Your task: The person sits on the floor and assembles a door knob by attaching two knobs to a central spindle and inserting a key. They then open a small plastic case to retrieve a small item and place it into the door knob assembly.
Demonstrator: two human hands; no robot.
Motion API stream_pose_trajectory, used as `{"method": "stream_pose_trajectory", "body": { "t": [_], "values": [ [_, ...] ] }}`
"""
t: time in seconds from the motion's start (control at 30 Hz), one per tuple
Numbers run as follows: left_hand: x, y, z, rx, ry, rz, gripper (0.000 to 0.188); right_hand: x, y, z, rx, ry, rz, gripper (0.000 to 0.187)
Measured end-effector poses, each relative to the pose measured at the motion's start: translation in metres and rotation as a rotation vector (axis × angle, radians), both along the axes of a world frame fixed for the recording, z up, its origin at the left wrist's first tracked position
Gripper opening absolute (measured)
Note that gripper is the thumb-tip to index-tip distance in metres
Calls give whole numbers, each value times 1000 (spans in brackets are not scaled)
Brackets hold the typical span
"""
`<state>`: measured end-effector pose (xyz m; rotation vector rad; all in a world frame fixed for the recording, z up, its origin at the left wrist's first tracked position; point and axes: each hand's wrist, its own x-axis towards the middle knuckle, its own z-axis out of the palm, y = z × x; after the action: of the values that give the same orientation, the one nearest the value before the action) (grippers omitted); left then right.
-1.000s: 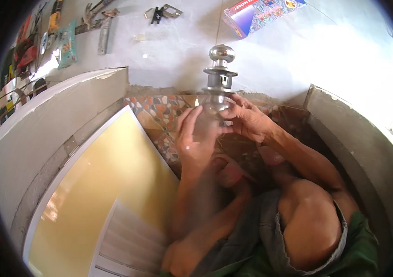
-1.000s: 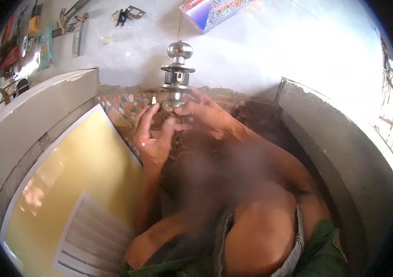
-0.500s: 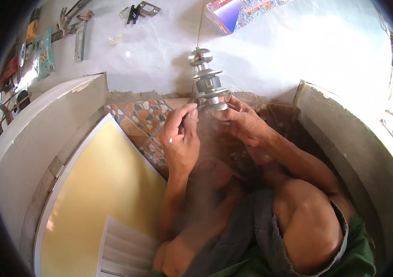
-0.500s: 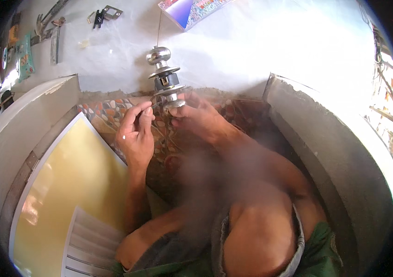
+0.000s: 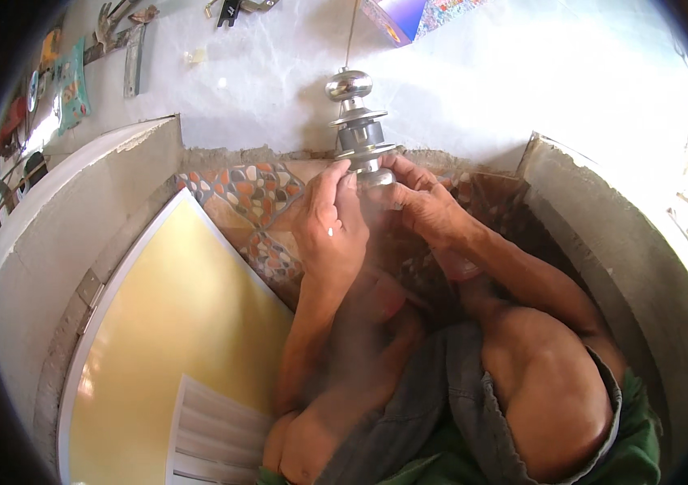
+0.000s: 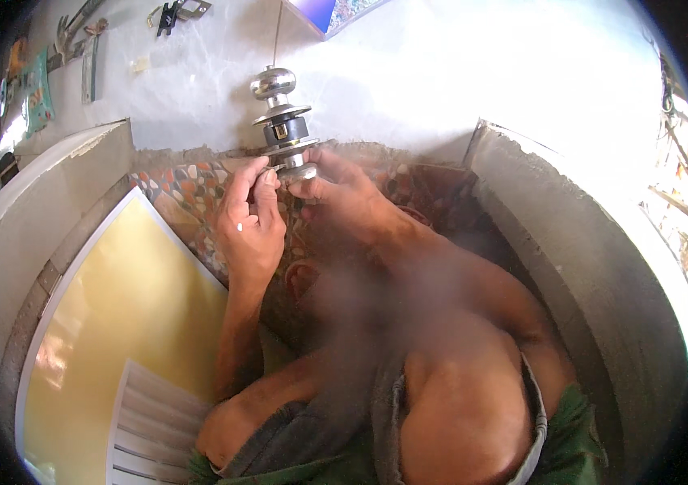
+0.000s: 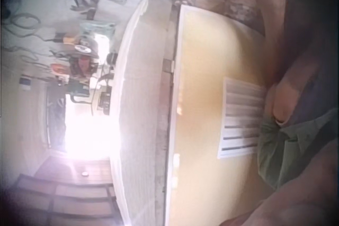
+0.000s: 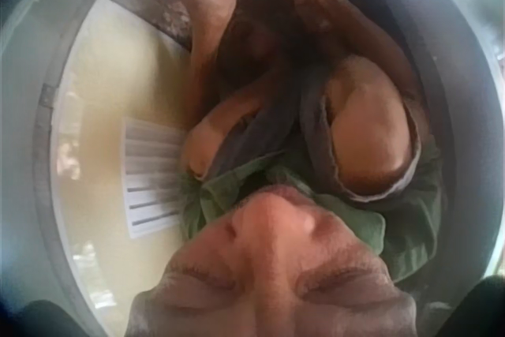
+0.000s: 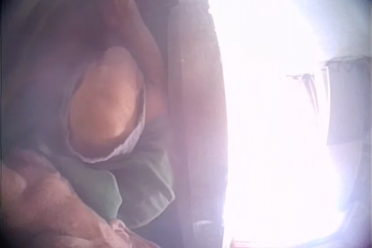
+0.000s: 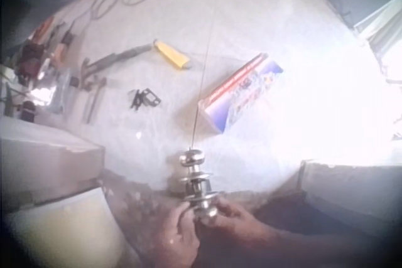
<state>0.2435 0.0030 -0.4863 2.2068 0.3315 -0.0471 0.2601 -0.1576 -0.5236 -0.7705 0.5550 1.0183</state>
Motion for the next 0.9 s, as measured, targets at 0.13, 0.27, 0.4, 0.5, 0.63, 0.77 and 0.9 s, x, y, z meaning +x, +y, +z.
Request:
{"method": "stream_pose_trajectory", "body": {
  "t": [0.13,0.27,0.4,0.5,0.63,0.77,0.9],
  "values": [
    [4,-1,-5,54,-135,-62,12,2,3,4,-37,44,-38,37],
    [6,3,-6,36,-145,-108,11,0,5,-1,-63,-54,-41,38],
    [3,6,-8,26,-83,-90,10,-1,5,-5,-98,-132,-3,38],
    [4,7,-7,17,-72,-96,9,1,5,-4,-98,-128,-3,40],
    [3,8,-9,22,-86,-109,10,0,6,-6,-102,-161,-1,43],
    [4,8,-7,58,-55,-130,10,0,5,-6,-95,-114,-10,44],
    [4,10,-6,87,-95,-163,11,0,6,-4,-90,-92,-9,43]
  ]
}}
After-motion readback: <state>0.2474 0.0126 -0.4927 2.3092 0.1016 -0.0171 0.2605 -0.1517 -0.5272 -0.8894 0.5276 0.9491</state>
